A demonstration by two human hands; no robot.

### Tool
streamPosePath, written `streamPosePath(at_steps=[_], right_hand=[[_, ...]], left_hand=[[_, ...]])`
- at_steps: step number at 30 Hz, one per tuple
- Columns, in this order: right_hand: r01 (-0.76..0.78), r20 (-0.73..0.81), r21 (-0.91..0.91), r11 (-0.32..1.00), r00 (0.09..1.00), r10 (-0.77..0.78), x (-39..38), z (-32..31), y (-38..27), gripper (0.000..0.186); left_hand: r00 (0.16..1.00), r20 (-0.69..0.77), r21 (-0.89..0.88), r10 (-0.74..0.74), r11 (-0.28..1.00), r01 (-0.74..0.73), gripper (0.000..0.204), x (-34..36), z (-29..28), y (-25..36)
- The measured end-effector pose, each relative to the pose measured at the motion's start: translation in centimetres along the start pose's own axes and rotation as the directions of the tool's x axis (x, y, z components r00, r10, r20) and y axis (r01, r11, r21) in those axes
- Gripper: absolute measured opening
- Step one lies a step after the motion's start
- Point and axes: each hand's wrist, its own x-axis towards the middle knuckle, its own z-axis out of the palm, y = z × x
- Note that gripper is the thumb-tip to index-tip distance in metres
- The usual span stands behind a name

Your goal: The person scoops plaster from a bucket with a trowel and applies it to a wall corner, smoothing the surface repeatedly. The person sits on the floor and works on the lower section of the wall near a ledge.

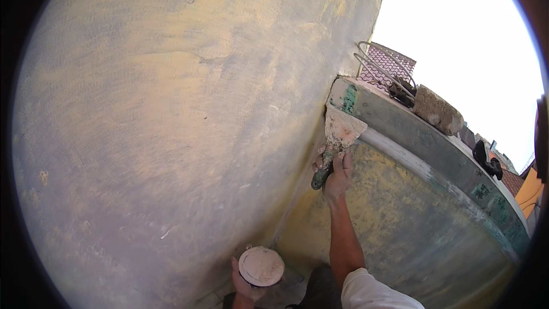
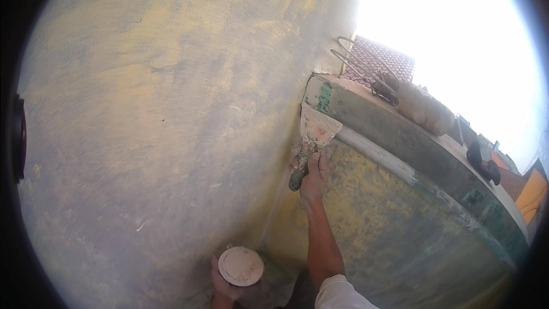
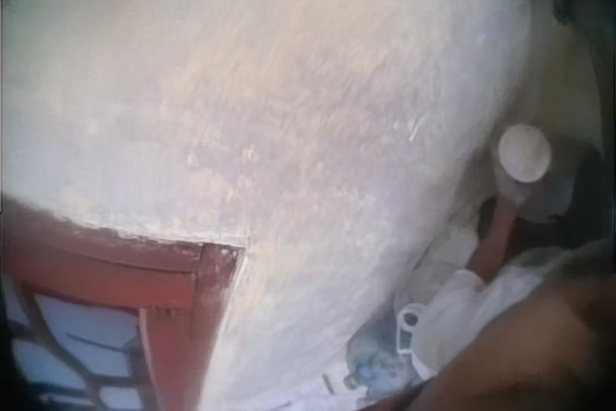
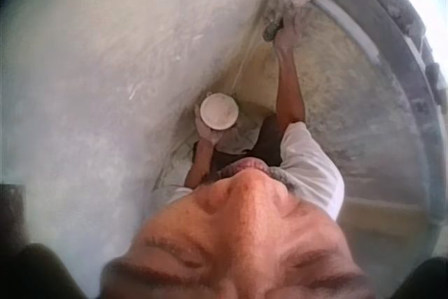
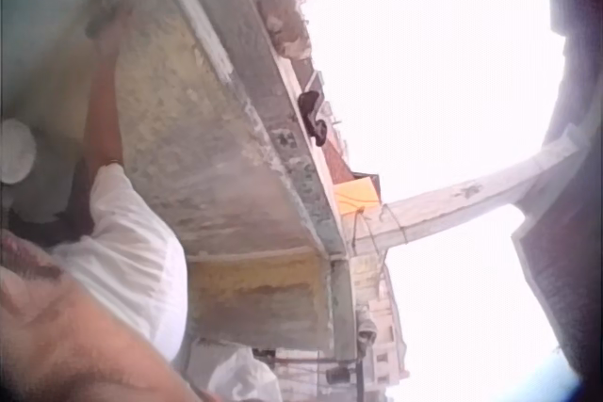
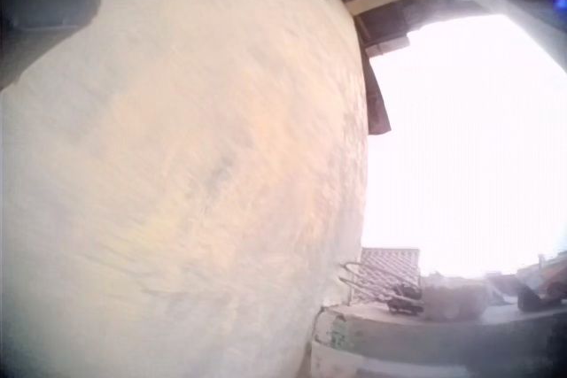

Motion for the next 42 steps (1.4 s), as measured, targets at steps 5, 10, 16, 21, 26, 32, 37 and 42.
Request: streamPosePath(at_steps=[5, 10, 16, 21, 26, 32, 37, 42], right_hand=[[-0.061, 0.167, -0.014, 0.998, 0.984, 0.063, -2.6, -1.0, -3.8, 0.033], [-0.058, 0.367, -0.386, 0.920, 0.906, 0.211, -5.6, -2.1, -8.3, 0.040], [0.337, 0.698, -0.678, 0.653, 0.575, 0.427, -7.5, -4.5, -13.1, 0.044], [0.572, 0.804, -0.594, 0.566, 0.392, 0.447, -7.9, -3.2, -14.3, 0.054], [0.632, 0.757, -0.639, 0.438, 0.414, 0.505, -8.3, -3.0, -14.9, 0.073], [0.689, 0.741, -0.639, 0.342, 0.433, 0.514, -8.3, -3.7, -15.4, 0.076], [0.620, 0.700, -0.700, 0.355, 0.499, 0.511, -8.8, -4.0, -16.0, 0.069], [0.466, 0.603, -0.798, 0.382, 0.613, 0.510, -9.8, -1.6, -16.0, 0.051]], left_hand=[[0.995, 0.090, -0.074, -0.038, 0.996, 0.045, 0.074, 1.8, 2.7, 0.8], [0.974, 0.220, -0.139, -0.052, 0.987, 0.084, 0.073, 3.1, 6.8, 1.4], [0.962, 0.273, -0.112, -0.012, 0.993, 0.044, 0.075, 3.3, 11.4, 1.5], [0.948, 0.318, -0.129, 0.022, 0.991, 0.020, 0.075, 1.7, 12.8, 1.5], [0.958, 0.282, -0.101, 0.041, 0.995, -0.013, 0.074, 1.3, 13.5, 1.1], [0.951, 0.306, -0.070, 0.047, 0.997, -0.026, 0.075, 0.2, 14.1, 0.8], [0.893, 0.442, -0.065, 0.090, 0.996, -0.069, 0.078, -0.2, 14.3, 1.0], [0.936, 0.334, -0.060, 0.113, 0.993, -0.099, 0.070, -0.5, 15.1, 0.5]])
